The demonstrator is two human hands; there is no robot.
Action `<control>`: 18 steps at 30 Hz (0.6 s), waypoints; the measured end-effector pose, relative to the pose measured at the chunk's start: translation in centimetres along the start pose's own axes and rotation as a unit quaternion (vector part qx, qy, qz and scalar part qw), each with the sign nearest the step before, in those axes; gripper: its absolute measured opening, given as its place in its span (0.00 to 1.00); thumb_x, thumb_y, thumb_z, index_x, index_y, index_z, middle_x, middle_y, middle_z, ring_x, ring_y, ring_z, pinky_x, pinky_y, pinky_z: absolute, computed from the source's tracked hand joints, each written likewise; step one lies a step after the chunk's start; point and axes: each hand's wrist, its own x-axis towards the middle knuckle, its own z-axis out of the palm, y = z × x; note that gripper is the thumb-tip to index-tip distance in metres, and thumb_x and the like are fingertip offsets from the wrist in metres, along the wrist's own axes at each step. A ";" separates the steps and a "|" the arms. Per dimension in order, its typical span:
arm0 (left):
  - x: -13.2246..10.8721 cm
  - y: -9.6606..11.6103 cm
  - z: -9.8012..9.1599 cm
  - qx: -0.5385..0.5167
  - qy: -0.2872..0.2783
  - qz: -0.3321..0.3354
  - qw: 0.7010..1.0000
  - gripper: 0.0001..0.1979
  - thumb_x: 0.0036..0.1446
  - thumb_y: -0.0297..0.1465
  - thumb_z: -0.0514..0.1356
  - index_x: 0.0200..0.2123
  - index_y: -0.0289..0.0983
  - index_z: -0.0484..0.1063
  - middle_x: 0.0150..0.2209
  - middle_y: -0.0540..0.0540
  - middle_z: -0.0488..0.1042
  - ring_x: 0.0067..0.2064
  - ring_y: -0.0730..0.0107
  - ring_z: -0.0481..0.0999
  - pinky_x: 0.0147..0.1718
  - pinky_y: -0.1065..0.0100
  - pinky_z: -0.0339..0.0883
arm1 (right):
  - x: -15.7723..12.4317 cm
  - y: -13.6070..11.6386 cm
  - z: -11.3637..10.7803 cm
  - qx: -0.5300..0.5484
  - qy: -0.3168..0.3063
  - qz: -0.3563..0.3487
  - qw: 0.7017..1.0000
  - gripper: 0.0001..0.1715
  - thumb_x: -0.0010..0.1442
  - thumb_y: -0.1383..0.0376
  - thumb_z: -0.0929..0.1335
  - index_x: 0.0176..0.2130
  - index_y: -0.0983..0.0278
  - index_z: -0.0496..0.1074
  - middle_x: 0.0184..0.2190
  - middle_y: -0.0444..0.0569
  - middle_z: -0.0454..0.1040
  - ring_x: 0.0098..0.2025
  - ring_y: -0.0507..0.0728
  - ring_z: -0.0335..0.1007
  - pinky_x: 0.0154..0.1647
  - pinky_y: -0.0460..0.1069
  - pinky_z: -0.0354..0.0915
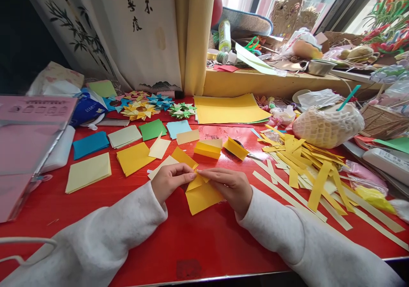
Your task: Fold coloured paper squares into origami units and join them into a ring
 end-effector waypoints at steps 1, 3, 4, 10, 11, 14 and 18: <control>0.0 -0.1 -0.1 0.002 -0.004 0.002 1.000 0.09 0.44 0.35 0.59 0.23 0.33 0.68 0.19 0.51 0.65 0.22 0.76 0.65 0.22 0.73 0.59 | 0.0 -0.1 0.0 0.016 0.000 0.013 1.000 0.15 0.55 0.65 0.61 0.42 0.58 0.70 0.39 0.46 0.72 0.39 0.54 0.68 0.38 0.49 0.64; 0.1 -0.2 -0.2 0.007 -0.011 0.008 1.000 0.09 0.44 0.35 0.59 0.24 0.33 0.68 0.20 0.51 0.65 0.23 0.76 0.65 0.23 0.73 0.59 | 0.1 -0.3 0.2 0.062 -0.002 0.055 0.997 0.14 0.53 0.63 0.63 0.40 0.58 0.71 0.38 0.46 0.72 0.39 0.55 0.68 0.38 0.50 0.65; 0.1 -0.3 -0.2 0.012 -0.014 0.011 1.000 0.09 0.44 0.35 0.59 0.24 0.33 0.68 0.20 0.51 0.65 0.23 0.76 0.65 0.23 0.72 0.59 | 0.1 -0.3 0.2 0.087 -0.001 0.082 0.993 0.14 0.53 0.61 0.63 0.39 0.58 0.71 0.38 0.46 0.73 0.40 0.56 0.68 0.39 0.50 0.64; 0.2 -0.1 -0.2 0.069 -0.015 0.028 0.997 0.10 0.44 0.36 0.58 0.24 0.33 0.68 0.20 0.51 0.66 0.24 0.74 0.66 0.23 0.72 0.60 | 0.4 -0.2 0.5 0.212 0.010 0.175 0.961 0.12 0.49 0.59 0.65 0.35 0.62 0.71 0.31 0.46 0.73 0.36 0.54 0.68 0.36 0.49 0.64; 0.2 -0.1 -0.2 0.078 -0.016 0.031 0.996 0.10 0.45 0.36 0.58 0.24 0.34 0.68 0.20 0.51 0.66 0.24 0.74 0.66 0.24 0.72 0.60 | 0.4 -0.2 0.5 0.239 0.009 0.188 0.953 0.13 0.49 0.60 0.66 0.36 0.62 0.70 0.31 0.46 0.73 0.35 0.54 0.68 0.35 0.49 0.64; 0.2 -0.1 -0.2 0.101 -0.016 0.044 0.994 0.10 0.45 0.36 0.57 0.24 0.34 0.68 0.22 0.50 0.67 0.26 0.73 0.66 0.25 0.72 0.60 | 0.5 -0.1 0.5 0.296 0.002 0.239 0.925 0.18 0.48 0.60 0.67 0.40 0.61 0.68 0.31 0.46 0.73 0.34 0.53 0.69 0.32 0.47 0.64; 0.1 -0.1 -0.1 0.135 -0.011 0.059 0.989 0.09 0.46 0.36 0.57 0.25 0.34 0.68 0.23 0.51 0.67 0.26 0.74 0.65 0.26 0.72 0.59 | 0.6 0.0 0.5 0.312 -0.027 0.287 0.905 0.18 0.46 0.59 0.68 0.38 0.64 0.72 0.31 0.47 0.74 0.32 0.53 0.68 0.30 0.46 0.63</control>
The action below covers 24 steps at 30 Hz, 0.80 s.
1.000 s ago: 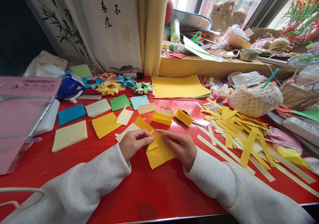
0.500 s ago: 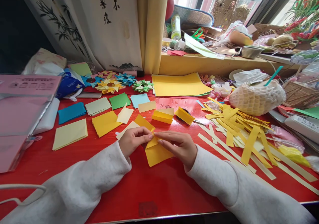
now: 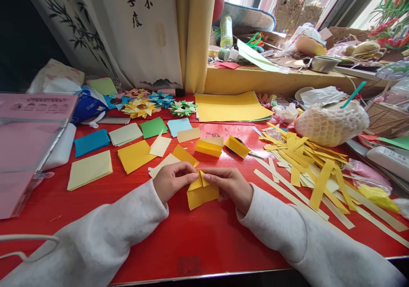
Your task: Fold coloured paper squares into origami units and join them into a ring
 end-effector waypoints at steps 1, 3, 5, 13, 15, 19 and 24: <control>0.0 0.0 0.0 0.008 0.001 0.003 1.000 0.09 0.46 0.36 0.57 0.25 0.34 0.68 0.22 0.51 0.67 0.26 0.74 0.65 0.25 0.72 0.58 | 0.0 0.0 0.0 0.004 -0.004 0.012 1.000 0.18 0.46 0.59 0.68 0.38 0.64 0.72 0.30 0.47 0.74 0.30 0.52 0.68 0.29 0.46 0.63; 0.0 -0.1 0.0 0.021 0.002 0.006 1.000 0.09 0.46 0.36 0.56 0.25 0.35 0.68 0.22 0.51 0.67 0.26 0.74 0.65 0.25 0.73 0.58 | 0.0 0.0 0.0 0.011 -0.005 0.027 1.000 0.19 0.46 0.59 0.68 0.38 0.64 0.72 0.27 0.46 0.73 0.27 0.51 0.67 0.26 0.46 0.62; 0.0 -0.2 0.0 0.031 0.000 0.008 0.999 0.09 0.47 0.36 0.56 0.25 0.35 0.68 0.23 0.51 0.67 0.26 0.73 0.65 0.25 0.73 0.59 | 0.1 0.0 -0.1 0.012 -0.002 0.029 1.000 0.17 0.45 0.60 0.68 0.37 0.64 0.73 0.26 0.45 0.73 0.26 0.50 0.66 0.25 0.45 0.61; -0.2 -0.2 0.0 0.080 0.000 0.021 0.997 0.10 0.48 0.37 0.55 0.26 0.35 0.68 0.23 0.51 0.67 0.26 0.74 0.65 0.24 0.73 0.58 | 0.0 0.1 0.0 -0.005 0.010 0.025 1.000 0.17 0.46 0.60 0.68 0.38 0.64 0.72 0.28 0.46 0.74 0.26 0.50 0.67 0.23 0.44 0.60; -0.2 -0.2 0.0 0.090 0.000 0.023 0.996 0.10 0.48 0.37 0.55 0.26 0.35 0.68 0.23 0.51 0.67 0.26 0.74 0.65 0.24 0.73 0.58 | 0.0 0.0 0.1 -0.013 0.011 0.024 1.000 0.17 0.46 0.60 0.68 0.38 0.64 0.72 0.27 0.46 0.74 0.27 0.51 0.67 0.24 0.44 0.60; -0.1 -0.4 0.0 0.107 -0.005 0.024 0.994 0.10 0.49 0.37 0.54 0.26 0.35 0.68 0.23 0.51 0.67 0.27 0.74 0.65 0.25 0.73 0.59 | -0.1 -0.1 0.1 -0.024 0.011 0.020 0.999 0.17 0.46 0.60 0.68 0.37 0.64 0.73 0.27 0.46 0.73 0.28 0.52 0.67 0.24 0.45 0.61; -0.3 0.0 0.1 0.123 -0.005 0.027 0.992 0.10 0.49 0.36 0.54 0.26 0.35 0.67 0.23 0.51 0.67 0.26 0.74 0.65 0.25 0.73 0.58 | 0.0 0.2 0.0 -0.053 0.024 0.004 0.998 0.15 0.45 0.59 0.68 0.34 0.64 0.73 0.28 0.46 0.73 0.28 0.52 0.67 0.25 0.46 0.61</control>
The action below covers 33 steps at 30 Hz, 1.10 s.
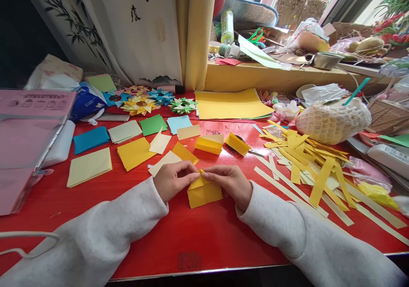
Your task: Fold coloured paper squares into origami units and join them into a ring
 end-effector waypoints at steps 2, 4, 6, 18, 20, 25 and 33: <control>-0.1 0.4 0.0 -0.003 -0.003 0.002 1.000 0.10 0.50 0.36 0.53 0.26 0.35 0.66 0.23 0.51 0.66 0.26 0.74 0.64 0.25 0.74 0.58 | 0.0 0.2 0.0 -0.016 0.000 -0.013 1.000 0.14 0.45 0.59 0.68 0.32 0.64 0.73 0.27 0.46 0.73 0.28 0.52 0.66 0.26 0.46 0.60; -0.2 0.6 0.1 0.005 0.000 0.003 1.000 0.11 0.50 0.37 0.53 0.26 0.35 0.66 0.23 0.51 0.66 0.25 0.75 0.63 0.24 0.74 0.58 | 0.0 0.4 0.0 -0.036 -0.003 -0.025 0.999 0.13 0.45 0.58 0.68 0.31 0.64 0.73 0.27 0.46 0.73 0.28 0.51 0.66 0.27 0.46 0.60; -0.2 0.7 0.2 0.029 0.008 0.007 1.000 0.12 0.49 0.38 0.53 0.25 0.35 0.66 0.22 0.52 0.65 0.24 0.76 0.62 0.23 0.74 0.57 | 0.0 0.6 0.0 -0.056 -0.007 -0.033 0.998 0.13 0.46 0.58 0.67 0.30 0.65 0.72 0.27 0.46 0.72 0.28 0.51 0.66 0.28 0.45 0.60; -0.4 0.8 -0.5 -0.132 0.102 -0.017 0.986 0.09 0.46 0.33 0.57 0.20 0.34 0.65 0.19 0.53 0.63 0.22 0.78 0.60 0.21 0.75 0.55 | 0.1 0.3 -0.3 -0.213 -0.042 -0.117 0.969 0.18 0.51 0.54 0.62 0.23 0.65 0.65 0.15 0.40 0.61 0.17 0.46 0.55 0.17 0.43 0.52; -0.3 0.8 -0.8 -0.183 0.129 -0.022 0.974 0.08 0.46 0.32 0.57 0.20 0.34 0.65 0.17 0.54 0.60 0.20 0.79 0.58 0.20 0.75 0.54 | 0.5 -0.5 -1.4 -0.268 -0.028 -0.148 0.952 0.17 0.55 0.55 0.59 0.27 0.65 0.67 0.15 0.41 0.63 0.16 0.47 0.57 0.18 0.43 0.55; -0.6 1.2 0.1 -0.188 -0.063 -0.025 0.980 0.09 0.44 0.32 0.58 0.19 0.33 0.65 0.17 0.53 0.60 0.20 0.80 0.58 0.19 0.75 0.52 | 3.3 -2.3 -5.4 -0.490 0.179 -0.324 0.790 0.21 0.49 0.57 0.65 0.43 0.62 0.64 0.36 0.51 0.66 0.30 0.53 0.62 0.28 0.49 0.61; -1.4 1.6 1.9 -0.089 -0.259 0.054 0.960 0.12 0.45 0.36 0.57 0.19 0.32 0.65 0.19 0.51 0.63 0.21 0.79 0.59 0.18 0.75 0.52 | 5.9 -2.6 -7.3 -0.527 0.182 -0.400 0.728 0.07 0.55 0.67 0.61 0.27 0.64 0.66 0.31 0.50 0.67 0.36 0.55 0.61 0.39 0.51 0.60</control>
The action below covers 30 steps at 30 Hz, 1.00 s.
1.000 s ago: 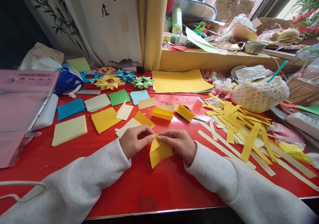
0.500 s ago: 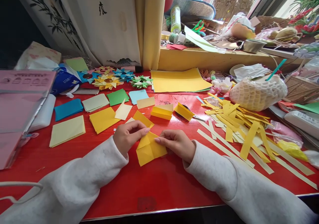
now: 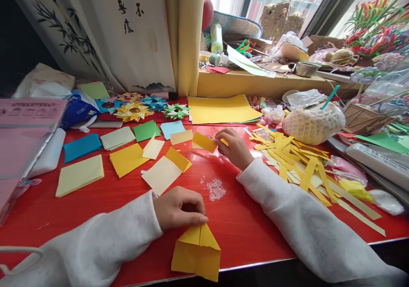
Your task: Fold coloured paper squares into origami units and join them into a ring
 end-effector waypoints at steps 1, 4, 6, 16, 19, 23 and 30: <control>0.0 -0.1 -0.1 0.001 -0.002 -0.003 1.000 0.12 0.45 0.36 0.57 0.19 0.32 0.65 0.19 0.51 0.63 0.21 0.79 0.59 0.18 0.75 0.52 | 0.2 -0.1 -0.5 0.018 0.032 0.016 0.999 0.07 0.56 0.66 0.60 0.28 0.64 0.65 0.32 0.49 0.66 0.37 0.54 0.61 0.39 0.50 0.60; 0.0 -0.2 -0.2 0.007 -0.004 -0.001 1.000 0.12 0.46 0.37 0.57 0.19 0.33 0.65 0.19 0.51 0.64 0.21 0.78 0.60 0.18 0.75 0.52 | 0.7 -0.2 -2.1 0.071 0.122 0.076 0.987 0.08 0.57 0.64 0.59 0.29 0.64 0.63 0.32 0.49 0.65 0.35 0.53 0.62 0.35 0.47 0.61; 0.0 -0.3 -0.2 0.012 0.001 0.005 1.000 0.12 0.46 0.37 0.56 0.19 0.33 0.65 0.19 0.51 0.64 0.21 0.78 0.60 0.19 0.75 0.53 | 0.9 -0.2 -2.7 0.106 0.162 0.121 0.974 0.10 0.57 0.62 0.58 0.30 0.64 0.62 0.31 0.48 0.64 0.33 0.52 0.62 0.33 0.47 0.61; 0.2 -0.4 0.0 0.019 0.004 0.011 1.000 0.13 0.46 0.38 0.56 0.19 0.34 0.65 0.19 0.51 0.63 0.21 0.78 0.60 0.18 0.75 0.53 | -0.2 -0.7 0.3 0.175 -0.121 0.150 0.966 0.10 0.54 0.63 0.61 0.24 0.65 0.62 0.43 0.52 0.65 0.20 0.45 0.61 0.22 0.45 0.61; 0.2 -0.4 0.0 0.015 0.010 0.015 1.000 0.13 0.46 0.38 0.56 0.18 0.34 0.65 0.18 0.51 0.63 0.20 0.78 0.59 0.18 0.75 0.52 | -0.1 -0.7 0.4 0.194 -0.121 0.170 0.959 0.09 0.54 0.63 0.61 0.25 0.65 0.62 0.25 0.46 0.69 0.21 0.48 0.63 0.23 0.45 0.61; 0.1 -0.5 0.1 0.007 0.020 0.007 1.000 0.13 0.45 0.38 0.56 0.19 0.34 0.65 0.18 0.52 0.62 0.20 0.78 0.58 0.17 0.75 0.51 | 0.6 -0.9 -1.3 0.268 0.019 0.185 0.945 0.10 0.54 0.59 0.61 0.28 0.65 0.62 0.21 0.44 0.66 0.22 0.49 0.65 0.25 0.46 0.63; 0.1 -0.2 0.0 -0.004 0.006 0.000 1.000 0.12 0.45 0.37 0.56 0.19 0.34 0.64 0.19 0.51 0.63 0.21 0.78 0.59 0.18 0.75 0.52 | 1.0 -1.5 -3.1 0.297 0.231 0.204 0.904 0.14 0.55 0.54 0.58 0.31 0.62 0.59 0.23 0.44 0.65 0.24 0.49 0.66 0.23 0.46 0.65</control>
